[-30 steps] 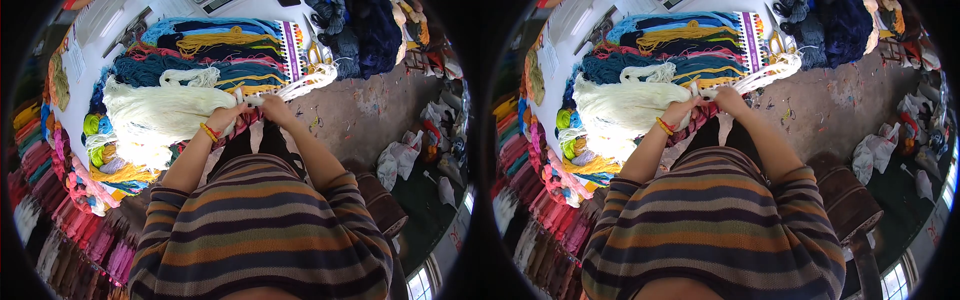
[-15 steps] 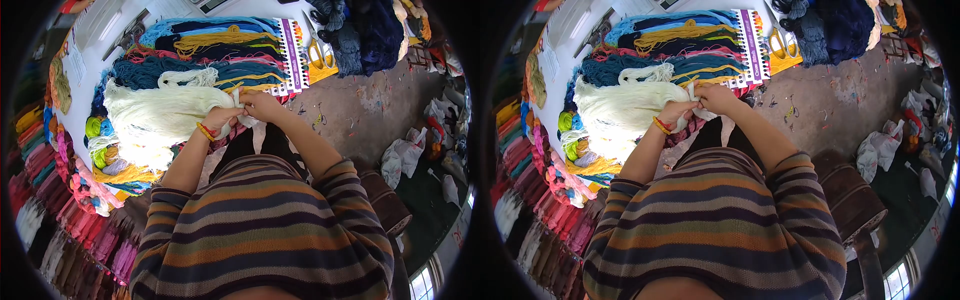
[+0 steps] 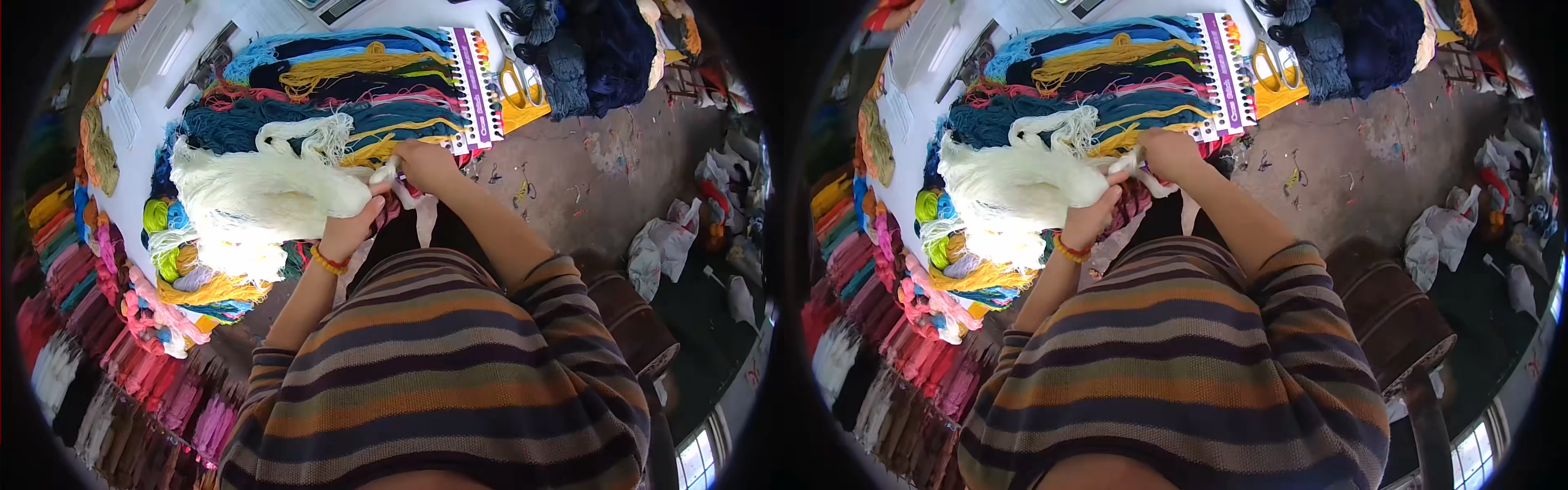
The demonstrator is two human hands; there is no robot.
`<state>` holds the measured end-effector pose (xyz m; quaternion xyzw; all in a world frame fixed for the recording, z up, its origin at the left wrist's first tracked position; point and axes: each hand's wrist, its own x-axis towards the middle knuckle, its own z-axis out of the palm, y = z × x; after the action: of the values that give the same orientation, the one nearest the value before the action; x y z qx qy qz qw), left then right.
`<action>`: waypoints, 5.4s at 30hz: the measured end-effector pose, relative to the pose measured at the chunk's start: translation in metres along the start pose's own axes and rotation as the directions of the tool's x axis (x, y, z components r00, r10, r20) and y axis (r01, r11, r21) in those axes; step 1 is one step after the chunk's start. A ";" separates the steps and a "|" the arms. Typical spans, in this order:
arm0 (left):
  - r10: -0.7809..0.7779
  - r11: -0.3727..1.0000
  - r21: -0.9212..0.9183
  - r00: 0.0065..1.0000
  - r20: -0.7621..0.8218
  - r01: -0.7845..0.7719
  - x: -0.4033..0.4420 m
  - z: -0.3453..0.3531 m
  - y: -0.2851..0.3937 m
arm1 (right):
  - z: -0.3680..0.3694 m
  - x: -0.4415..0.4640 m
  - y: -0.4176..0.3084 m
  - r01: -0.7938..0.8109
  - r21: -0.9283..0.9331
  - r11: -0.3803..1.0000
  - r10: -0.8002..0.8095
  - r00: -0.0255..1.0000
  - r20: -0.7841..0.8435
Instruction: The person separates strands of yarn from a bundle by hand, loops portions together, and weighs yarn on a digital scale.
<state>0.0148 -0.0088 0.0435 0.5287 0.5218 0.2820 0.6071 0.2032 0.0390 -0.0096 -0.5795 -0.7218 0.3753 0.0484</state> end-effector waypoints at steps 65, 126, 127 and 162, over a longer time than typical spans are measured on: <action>-0.237 0.852 0.317 0.846 -0.477 0.417 0.000 -0.151 0.030 | 0.043 -0.014 0.030 0.060 0.081 0.995 -0.030 0.946 -0.323; -0.347 0.590 -0.659 0.884 0.314 0.466 0.048 -0.039 -0.010 | -0.045 -0.025 0.017 -0.221 0.731 0.646 0.526 0.822 -0.216; -0.370 0.668 -0.554 0.868 0.332 0.496 0.054 -0.024 -0.018 | -0.028 -0.022 0.022 -0.276 0.624 0.731 0.476 0.862 -0.177; -0.435 0.858 -0.301 0.900 0.007 0.417 0.076 0.066 -0.066 | -0.003 -0.022 0.008 0.030 -0.272 0.962 -0.018 0.999 0.045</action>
<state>0.0847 0.0179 -0.0509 0.2946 0.5962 0.2315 0.7100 0.2189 0.0218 -0.0042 -0.5637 -0.7744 0.2841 -0.0424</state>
